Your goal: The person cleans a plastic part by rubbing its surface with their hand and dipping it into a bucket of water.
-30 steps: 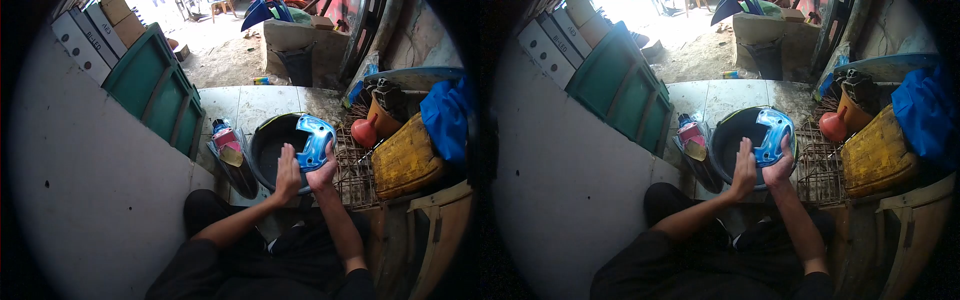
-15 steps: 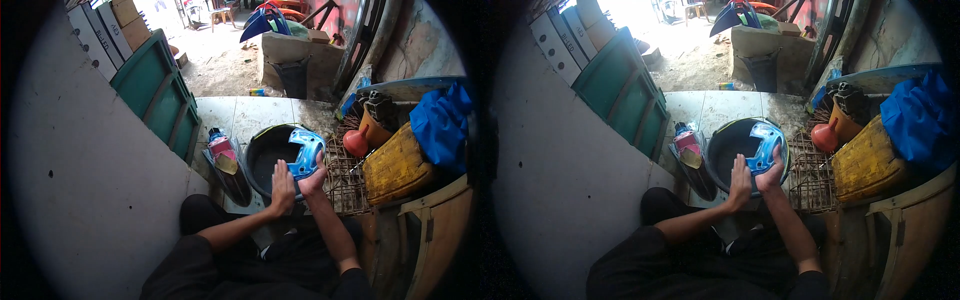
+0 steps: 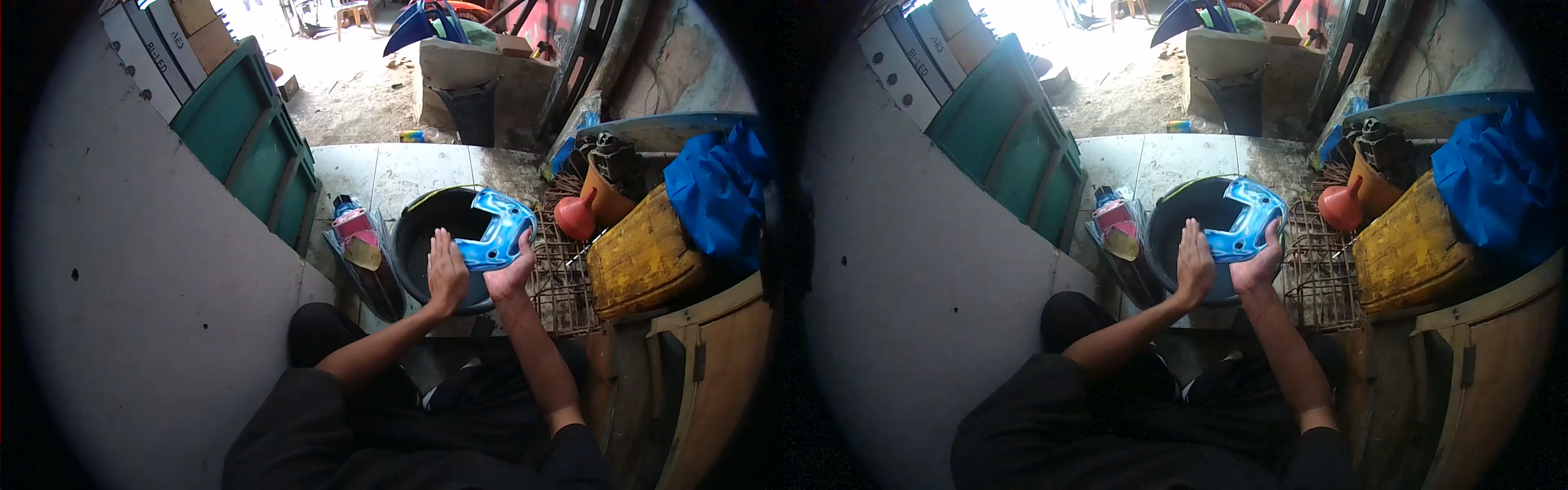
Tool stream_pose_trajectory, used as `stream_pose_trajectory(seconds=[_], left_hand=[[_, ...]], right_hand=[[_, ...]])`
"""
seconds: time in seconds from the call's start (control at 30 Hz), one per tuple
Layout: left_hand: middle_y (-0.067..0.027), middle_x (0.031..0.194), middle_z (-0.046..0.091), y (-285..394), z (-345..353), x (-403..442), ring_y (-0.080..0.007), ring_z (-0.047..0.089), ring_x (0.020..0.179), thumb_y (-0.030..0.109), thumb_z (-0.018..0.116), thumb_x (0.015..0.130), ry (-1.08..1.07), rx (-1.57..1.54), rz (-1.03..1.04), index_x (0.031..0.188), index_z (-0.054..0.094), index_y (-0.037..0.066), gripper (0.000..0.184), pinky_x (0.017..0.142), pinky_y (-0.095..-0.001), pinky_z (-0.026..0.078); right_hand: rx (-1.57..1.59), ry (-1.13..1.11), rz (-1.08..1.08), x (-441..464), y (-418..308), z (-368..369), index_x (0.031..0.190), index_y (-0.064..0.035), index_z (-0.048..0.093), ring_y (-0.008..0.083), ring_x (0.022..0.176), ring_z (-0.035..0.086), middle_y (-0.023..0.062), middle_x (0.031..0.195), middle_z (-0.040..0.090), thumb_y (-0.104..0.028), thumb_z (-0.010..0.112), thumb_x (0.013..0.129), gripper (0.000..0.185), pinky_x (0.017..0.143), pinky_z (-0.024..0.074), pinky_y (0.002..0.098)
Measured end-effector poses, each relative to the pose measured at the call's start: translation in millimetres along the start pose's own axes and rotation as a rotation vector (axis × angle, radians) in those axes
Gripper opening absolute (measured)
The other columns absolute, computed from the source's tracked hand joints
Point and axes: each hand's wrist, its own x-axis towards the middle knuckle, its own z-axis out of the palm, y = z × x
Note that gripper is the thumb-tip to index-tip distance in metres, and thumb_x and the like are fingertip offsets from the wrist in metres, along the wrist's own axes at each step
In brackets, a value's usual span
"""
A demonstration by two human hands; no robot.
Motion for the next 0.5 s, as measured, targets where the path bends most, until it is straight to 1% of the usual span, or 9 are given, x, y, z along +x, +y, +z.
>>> stream_pose_trajectory(seconds=[0.03, 0.1, 0.13, 0.23, 0.27, 0.3, 0.37, 0.43, 0.5], left_hand=[[-0.0214, 0.158, 0.026, 5, 0, -9, -0.0361, 0.019, 0.148, 0.029, 0.028, 0.104, 0.007, -0.017, 0.029, 0.15, 0.028, -0.004, 0.056, 0.119, -0.0487, 0.014], [-0.0213, 0.158, 0.025, 12, -4, -44, -0.0357, 0.017, 0.149, 0.029, 0.028, 0.104, -0.027, 0.048, 0.162, 0.149, 0.03, -0.004, 0.056, 0.119, -0.0493, 0.014], [-0.0218, 0.158, 0.024, 11, -4, -48, -0.0359, 0.015, 0.149, 0.029, 0.029, 0.104, -0.04, 0.033, 0.203, 0.149, 0.031, -0.004, 0.055, 0.119, -0.0503, 0.012], [-0.0225, 0.158, 0.024, 11, -10, -4, -0.0366, 0.015, 0.149, 0.027, 0.03, 0.104, 0.012, 0.072, 0.108, 0.15, 0.029, -0.004, 0.056, 0.119, -0.0507, 0.01], [-0.0228, 0.158, 0.024, 12, -10, 9, -0.0377, 0.016, 0.149, 0.027, 0.031, 0.103, 0.056, 0.012, 0.004, 0.15, 0.029, -0.003, 0.056, 0.119, -0.051, 0.009], [-0.0228, 0.158, 0.024, 14, -10, 4, -0.0377, 0.016, 0.149, 0.027, 0.031, 0.103, 0.056, 0.011, 0.008, 0.15, 0.029, -0.003, 0.056, 0.119, -0.051, 0.009], [-0.0227, 0.158, 0.024, 18, -11, -15, -0.0376, 0.016, 0.149, 0.027, 0.03, 0.103, 0.058, 0.044, 0.128, 0.15, 0.03, -0.003, 0.056, 0.119, -0.0512, 0.009], [-0.0227, 0.158, 0.025, 18, -16, -37, -0.0374, 0.019, 0.148, 0.026, 0.03, 0.103, -0.058, 0.103, 0.324, 0.15, 0.03, -0.003, 0.055, 0.119, -0.0526, 0.01], [-0.0229, 0.157, 0.027, 17, -15, -17, -0.0372, 0.019, 0.148, 0.026, 0.027, 0.104, -0.011, 0.104, 0.326, 0.15, 0.03, -0.002, 0.055, 0.12, -0.05, 0.007]], right_hand=[[-0.007, -0.02, -0.013, 0, -1, 3, 0.131, -0.0133, 0.054, 0.0264, 0.118, 0.054, 0.0066, 0.128, 0.059, -0.047, 0.046, 0.1, 0.046, 0.107, 0.0374, 0.0462], [-0.009, 0.012, -0.099, 9, 2, -9, 0.135, -0.01, 0.05, 0.0267, 0.122, 0.051, 0.0078, 0.132, 0.056, -0.046, 0.047, 0.101, 0.05, 0.108, 0.0358, 0.0469], [-0.001, 0.072, -0.074, 9, 1, -14, 0.134, -0.011, 0.05, 0.0263, 0.121, 0.051, 0.0077, 0.132, 0.055, -0.045, 0.045, 0.102, 0.048, 0.107, 0.0361, 0.0471], [0.068, 0.018, -0.034, 13, -1, -16, 0.132, -0.0117, 0.052, 0.0261, 0.12, 0.052, 0.0073, 0.13, 0.056, -0.046, 0.044, 0.102, 0.046, 0.108, 0.036, 0.0476], [0.059, 0.09, -0.008, 9, -5, -7, 0.13, -0.012, 0.054, 0.0263, 0.119, 0.053, 0.007, 0.128, 0.057, -0.047, 0.042, 0.103, 0.045, 0.107, 0.037, 0.0484], [0.06, 0.088, -0.011, 11, -6, -9, 0.13, -0.012, 0.054, 0.0263, 0.119, 0.053, 0.007, 0.128, 0.057, -0.047, 0.042, 0.103, 0.045, 0.107, 0.037, 0.0484], [0.028, 0.092, 0.006, 19, -6, -14, 0.129, -0.0119, 0.055, 0.0265, 0.117, 0.054, 0.0073, 0.127, 0.058, -0.047, 0.041, 0.103, 0.046, 0.105, 0.0393, 0.049], [0.016, 0.101, -0.022, 23, -5, -14, 0.128, -0.0112, 0.055, 0.0264, 0.116, 0.055, 0.0078, 0.126, 0.059, -0.046, 0.04, 0.104, 0.045, 0.104, 0.0412, 0.049], [0.046, 0.104, 0.001, 22, -1, -22, 0.127, -0.0101, 0.055, 0.0261, 0.116, 0.055, 0.0082, 0.125, 0.059, -0.044, 0.04, 0.104, 0.044, 0.104, 0.0416, 0.0482]])
